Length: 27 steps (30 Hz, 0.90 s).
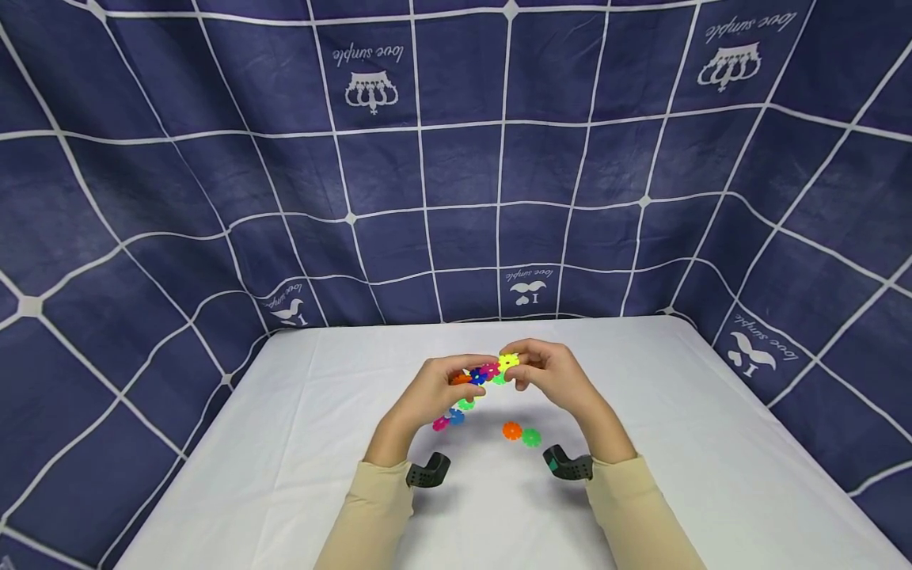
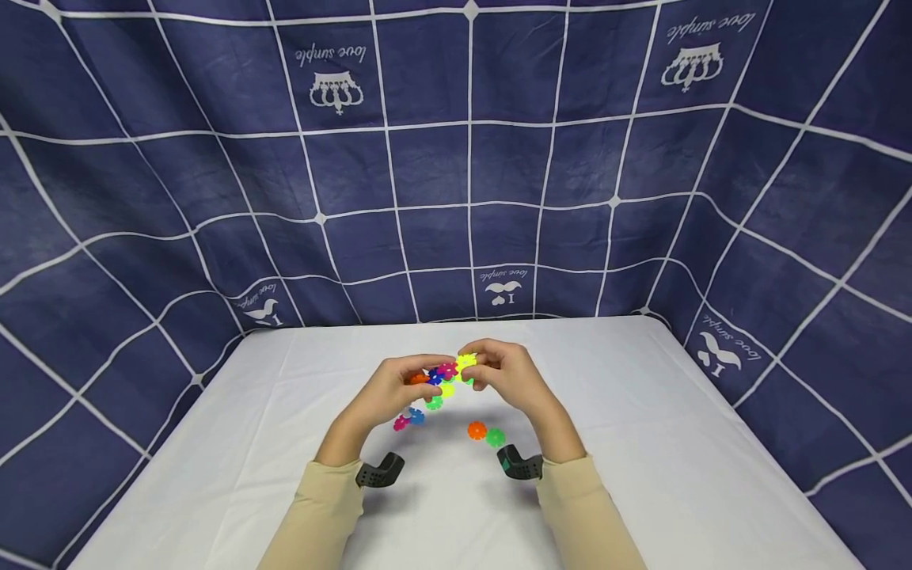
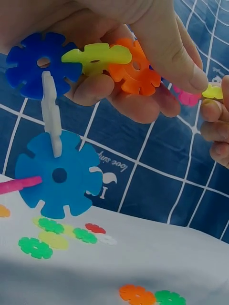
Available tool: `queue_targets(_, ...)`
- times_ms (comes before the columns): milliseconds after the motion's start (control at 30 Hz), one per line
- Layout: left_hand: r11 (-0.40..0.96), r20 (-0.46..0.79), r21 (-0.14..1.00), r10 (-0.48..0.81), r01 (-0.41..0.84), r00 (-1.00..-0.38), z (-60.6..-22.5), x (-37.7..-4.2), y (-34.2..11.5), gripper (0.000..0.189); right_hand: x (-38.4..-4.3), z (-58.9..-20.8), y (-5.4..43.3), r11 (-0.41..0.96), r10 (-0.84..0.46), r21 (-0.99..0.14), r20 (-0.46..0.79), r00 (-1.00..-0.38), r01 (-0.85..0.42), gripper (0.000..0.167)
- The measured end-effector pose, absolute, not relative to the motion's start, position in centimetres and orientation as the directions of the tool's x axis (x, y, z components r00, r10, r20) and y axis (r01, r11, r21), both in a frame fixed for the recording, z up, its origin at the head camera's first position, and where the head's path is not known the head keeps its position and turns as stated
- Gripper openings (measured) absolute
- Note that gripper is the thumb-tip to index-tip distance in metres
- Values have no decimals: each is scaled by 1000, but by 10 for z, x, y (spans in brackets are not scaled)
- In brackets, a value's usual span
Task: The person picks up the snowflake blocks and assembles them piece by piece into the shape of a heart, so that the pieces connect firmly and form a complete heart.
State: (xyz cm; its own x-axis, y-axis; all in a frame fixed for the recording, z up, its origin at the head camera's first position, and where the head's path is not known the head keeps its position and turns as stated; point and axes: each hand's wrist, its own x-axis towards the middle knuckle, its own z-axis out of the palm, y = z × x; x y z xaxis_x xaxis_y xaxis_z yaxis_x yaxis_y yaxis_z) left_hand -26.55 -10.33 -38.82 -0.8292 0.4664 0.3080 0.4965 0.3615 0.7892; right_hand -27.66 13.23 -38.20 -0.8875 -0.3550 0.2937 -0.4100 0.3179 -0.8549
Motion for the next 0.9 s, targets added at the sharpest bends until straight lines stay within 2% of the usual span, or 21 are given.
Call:
queue_targets(400,366,335,775,455,515,-826,-386,-264,-105,46,-279,-388,128,245,-370,-891,279,-886,-382,24)
queue_targets(700,375,378,719,495,585,-782,-384,-262,-105,48,-277,-385,130,250,-386,-889,271,-882,-383,27)
queue_targets(900,383,373,709,509,592,-776,-382,-261,-105,49,-278,-386,131,201,-412,-900,279,-867,-386,27)
